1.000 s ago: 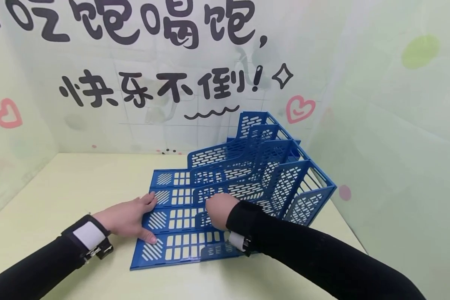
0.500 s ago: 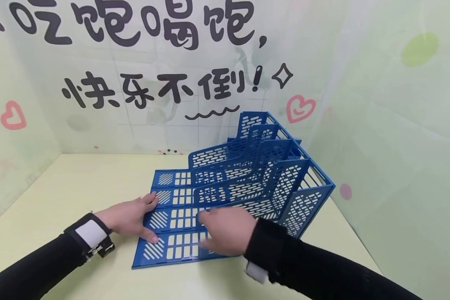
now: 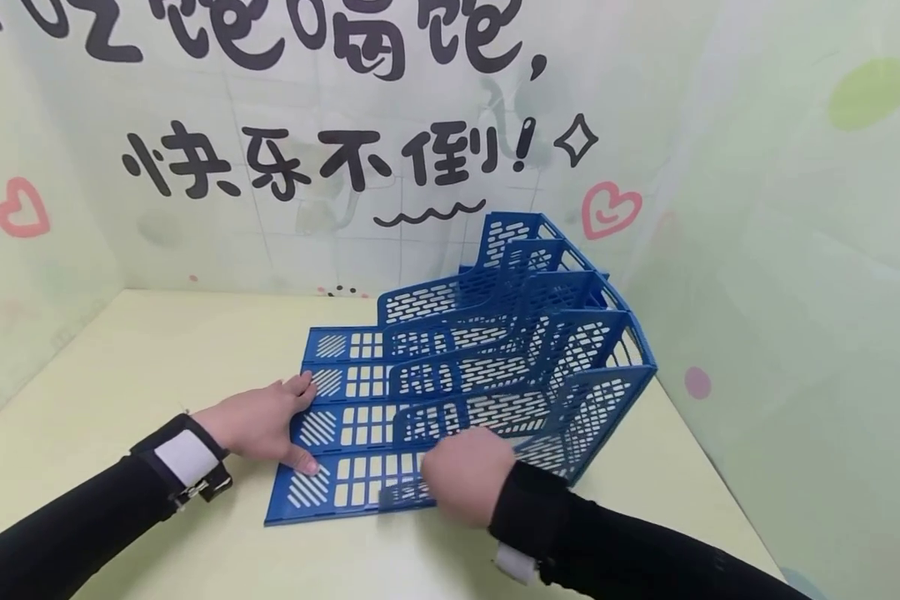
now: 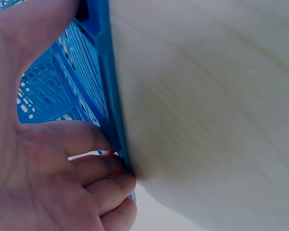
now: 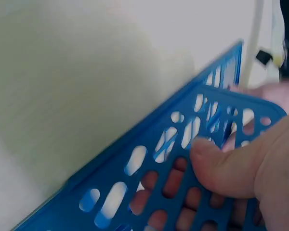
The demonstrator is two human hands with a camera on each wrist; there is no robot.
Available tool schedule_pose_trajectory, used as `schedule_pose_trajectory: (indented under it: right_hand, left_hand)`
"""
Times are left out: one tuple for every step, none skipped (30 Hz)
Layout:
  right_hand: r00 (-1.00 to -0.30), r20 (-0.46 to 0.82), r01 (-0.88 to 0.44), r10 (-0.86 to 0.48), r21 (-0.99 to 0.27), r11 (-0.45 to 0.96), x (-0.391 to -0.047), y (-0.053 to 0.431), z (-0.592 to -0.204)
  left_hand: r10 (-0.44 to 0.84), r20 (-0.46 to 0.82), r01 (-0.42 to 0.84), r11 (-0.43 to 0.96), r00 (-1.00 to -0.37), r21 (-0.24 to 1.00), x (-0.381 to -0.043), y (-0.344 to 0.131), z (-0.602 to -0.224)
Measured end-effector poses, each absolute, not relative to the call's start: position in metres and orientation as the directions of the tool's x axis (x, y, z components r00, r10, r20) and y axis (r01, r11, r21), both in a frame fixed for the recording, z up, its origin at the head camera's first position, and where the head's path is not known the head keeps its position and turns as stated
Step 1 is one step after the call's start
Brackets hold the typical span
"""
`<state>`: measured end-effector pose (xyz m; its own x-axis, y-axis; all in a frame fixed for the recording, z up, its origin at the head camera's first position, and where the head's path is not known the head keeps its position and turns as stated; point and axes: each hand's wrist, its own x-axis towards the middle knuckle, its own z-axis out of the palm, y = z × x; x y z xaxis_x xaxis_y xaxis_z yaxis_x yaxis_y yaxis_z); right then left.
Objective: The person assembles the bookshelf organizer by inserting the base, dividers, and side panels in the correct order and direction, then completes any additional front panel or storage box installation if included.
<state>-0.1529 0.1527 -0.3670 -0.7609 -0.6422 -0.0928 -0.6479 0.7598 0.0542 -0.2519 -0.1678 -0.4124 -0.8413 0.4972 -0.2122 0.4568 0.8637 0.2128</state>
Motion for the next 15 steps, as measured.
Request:
schedule_pose_trajectory:
  right_hand:
    - [-0.759, -0.090, -0.651, -0.645, 0.065, 0.757, -0.153, 0.147, -0.367]
    - [-0.759, -0.092, -0.650, -0.644, 0.073, 0.756, -0.153, 0.142, -0.367]
    - [-0.762, -0.097, -0.647, -0.640, 0.075, 0.759, -0.152, 0.137, -0.366]
    - [-0.765, -0.105, -0.643, -0.635, 0.076, 0.762, -0.152, 0.134, -0.366]
    - [-0.769, -0.116, -0.638, -0.629, 0.071, 0.767, -0.151, 0.132, -0.366]
    - [-0.767, -0.124, -0.640, -0.630, 0.070, 0.765, -0.150, 0.131, -0.367]
    - [-0.762, -0.126, -0.646, -0.635, 0.072, 0.760, -0.149, 0.131, -0.368]
    - [-0.757, -0.129, -0.651, -0.641, 0.059, 0.757, -0.149, 0.133, -0.370]
    - [-0.752, -0.128, -0.656, -0.647, 0.045, 0.753, -0.148, 0.136, -0.371]
    - [-0.745, -0.125, -0.663, -0.656, 0.021, 0.749, -0.148, 0.140, -0.372]
    - [-0.740, -0.121, -0.667, -0.662, 0.000, 0.745, -0.147, 0.145, -0.372]
    - [-0.734, -0.106, -0.672, -0.671, -0.033, 0.740, -0.146, 0.151, -0.371]
    - [-0.728, -0.084, -0.676, -0.680, -0.079, 0.733, -0.145, 0.158, -0.370]
    - [-0.725, -0.054, -0.677, -0.686, -0.124, 0.725, -0.142, 0.164, -0.367]
    - [-0.716, 0.001, -0.689, -0.698, -0.161, 0.707, -0.139, 0.171, -0.363]
  left_hand:
    - [0.496, -0.211, 0.457, 0.865, -0.842, 0.208, -0.252, -0.167, -0.411]
    - [0.494, -0.211, 0.456, 0.866, -0.843, 0.205, -0.253, -0.167, -0.410]
    - [0.494, -0.211, 0.456, 0.866, -0.844, 0.203, -0.253, -0.167, -0.409]
    - [0.493, -0.213, 0.455, 0.867, -0.843, 0.204, -0.253, -0.167, -0.409]
    - [0.492, -0.221, 0.452, 0.867, -0.842, 0.211, -0.252, -0.168, -0.410]
    - [0.494, -0.231, 0.450, 0.866, -0.838, 0.220, -0.251, -0.168, -0.411]
    - [0.496, -0.239, 0.447, 0.864, -0.835, 0.231, -0.250, -0.169, -0.413]
    - [0.498, -0.245, 0.444, 0.862, -0.832, 0.244, -0.249, -0.171, -0.416]
    - [0.503, -0.251, 0.443, 0.858, -0.827, 0.259, -0.248, -0.172, -0.419]
    - [0.508, -0.255, 0.439, 0.853, -0.823, 0.282, -0.247, -0.173, -0.422]
    - [0.516, -0.255, 0.440, 0.846, -0.818, 0.301, -0.246, -0.174, -0.426]
    - [0.520, -0.253, 0.436, 0.841, -0.816, 0.321, -0.245, -0.175, -0.431]
    - [0.525, -0.246, 0.435, 0.834, -0.815, 0.339, -0.244, -0.176, -0.434]
    - [0.525, -0.242, 0.428, 0.830, -0.816, 0.358, -0.242, -0.177, -0.438]
    - [0.525, -0.238, 0.421, 0.825, -0.817, 0.376, -0.241, -0.178, -0.442]
